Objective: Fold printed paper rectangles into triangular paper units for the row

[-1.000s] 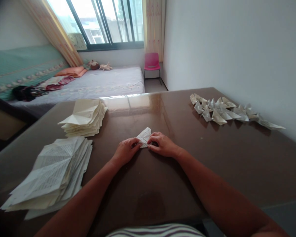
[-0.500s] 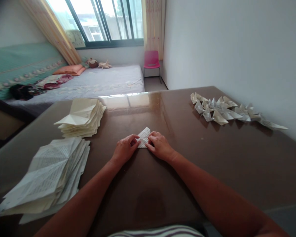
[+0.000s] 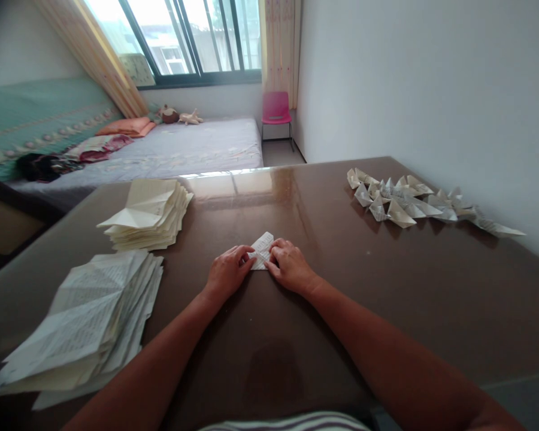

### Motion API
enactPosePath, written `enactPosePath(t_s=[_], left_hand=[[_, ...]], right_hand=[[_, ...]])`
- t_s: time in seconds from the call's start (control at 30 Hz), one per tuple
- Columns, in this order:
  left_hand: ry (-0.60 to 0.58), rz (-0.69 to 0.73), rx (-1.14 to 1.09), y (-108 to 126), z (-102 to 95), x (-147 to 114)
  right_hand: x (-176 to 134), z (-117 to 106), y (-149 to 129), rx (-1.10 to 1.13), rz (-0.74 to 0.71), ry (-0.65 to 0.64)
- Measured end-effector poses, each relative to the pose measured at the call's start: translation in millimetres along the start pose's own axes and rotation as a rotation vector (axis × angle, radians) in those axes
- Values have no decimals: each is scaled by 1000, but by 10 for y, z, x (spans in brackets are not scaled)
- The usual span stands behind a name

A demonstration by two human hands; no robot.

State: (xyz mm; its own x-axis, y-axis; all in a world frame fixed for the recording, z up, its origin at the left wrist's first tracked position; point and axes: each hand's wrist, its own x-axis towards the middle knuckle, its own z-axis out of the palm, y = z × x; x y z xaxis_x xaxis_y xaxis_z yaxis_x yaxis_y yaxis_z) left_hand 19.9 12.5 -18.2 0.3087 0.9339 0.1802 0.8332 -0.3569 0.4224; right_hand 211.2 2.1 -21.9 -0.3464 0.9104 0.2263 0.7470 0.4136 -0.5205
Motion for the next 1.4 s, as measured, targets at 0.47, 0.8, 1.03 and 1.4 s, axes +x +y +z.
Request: enactPosePath(t_s=[0.47, 0.8, 1.03, 1.4], left_hand=[[-44, -26, 81, 65, -37, -8], [26, 308, 168, 77, -84, -51], [-141, 455, 347, 156, -130, -161], [-155, 456, 456, 261, -154, -275]], right_hand=[[26, -1, -29, -78, 40, -36], [32, -18, -18, -37, 41, -28], [56, -119, 157, 174, -83, -86], [4, -313, 274, 151, -238, -158]])
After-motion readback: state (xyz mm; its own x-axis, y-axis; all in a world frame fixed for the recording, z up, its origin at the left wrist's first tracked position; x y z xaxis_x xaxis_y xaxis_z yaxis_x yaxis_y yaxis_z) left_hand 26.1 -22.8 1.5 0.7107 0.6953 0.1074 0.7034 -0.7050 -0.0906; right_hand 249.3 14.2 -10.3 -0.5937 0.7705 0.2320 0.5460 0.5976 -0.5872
